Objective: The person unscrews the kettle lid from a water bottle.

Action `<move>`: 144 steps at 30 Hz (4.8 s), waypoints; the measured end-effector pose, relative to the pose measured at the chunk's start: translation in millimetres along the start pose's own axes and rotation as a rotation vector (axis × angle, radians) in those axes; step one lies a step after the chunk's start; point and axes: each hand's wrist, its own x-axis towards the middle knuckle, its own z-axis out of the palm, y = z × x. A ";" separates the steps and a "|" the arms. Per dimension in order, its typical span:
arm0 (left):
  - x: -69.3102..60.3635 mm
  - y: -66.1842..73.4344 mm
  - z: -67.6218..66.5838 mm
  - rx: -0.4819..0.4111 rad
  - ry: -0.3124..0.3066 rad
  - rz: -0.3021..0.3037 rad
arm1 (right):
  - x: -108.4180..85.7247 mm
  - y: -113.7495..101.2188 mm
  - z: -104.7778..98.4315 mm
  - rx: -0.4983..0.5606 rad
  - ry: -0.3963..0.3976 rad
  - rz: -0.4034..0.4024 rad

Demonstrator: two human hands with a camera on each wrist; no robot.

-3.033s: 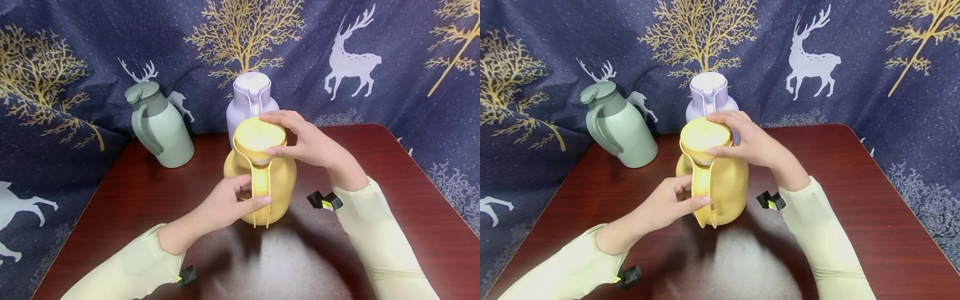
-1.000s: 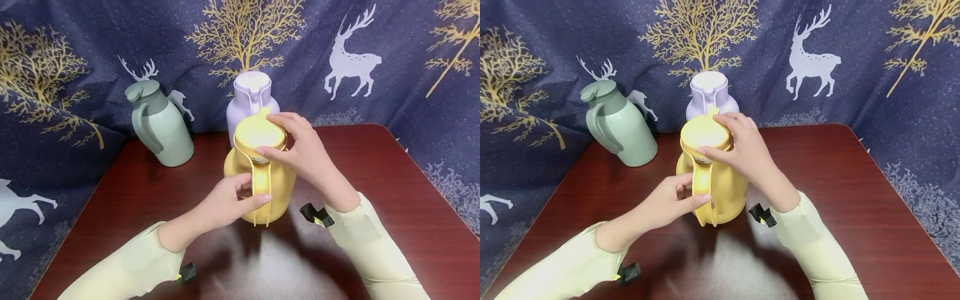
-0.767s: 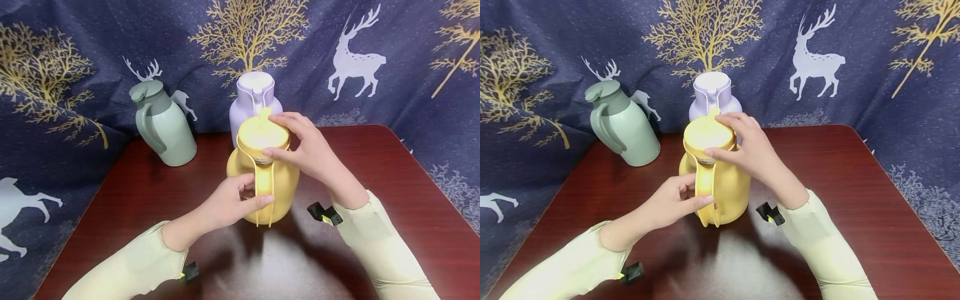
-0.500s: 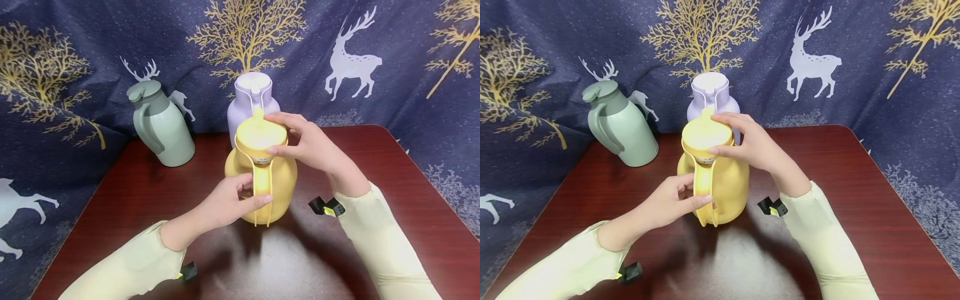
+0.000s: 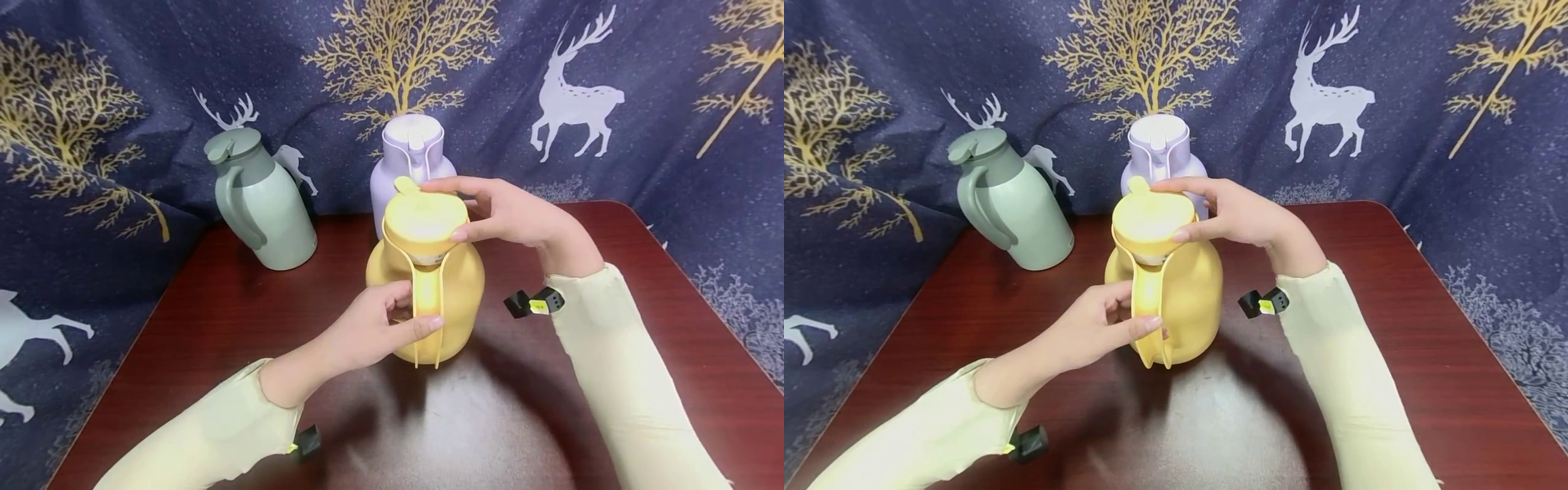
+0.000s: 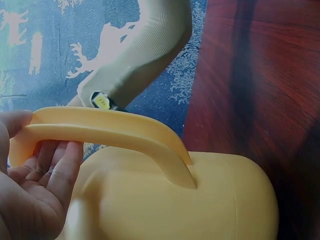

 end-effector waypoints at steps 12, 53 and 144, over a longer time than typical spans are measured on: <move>0.6 -0.4 -1.2 0.004 -0.008 0.003 | 22.3 4.6 -28.9 0.065 -0.305 -0.083; 0.7 -1.4 0.3 -0.012 -0.006 -0.014 | -27.7 -13.7 70.8 -0.177 0.549 0.150; 0.7 -0.8 0.6 -0.053 0.018 -0.036 | -93.3 8.5 43.7 0.537 0.973 -0.318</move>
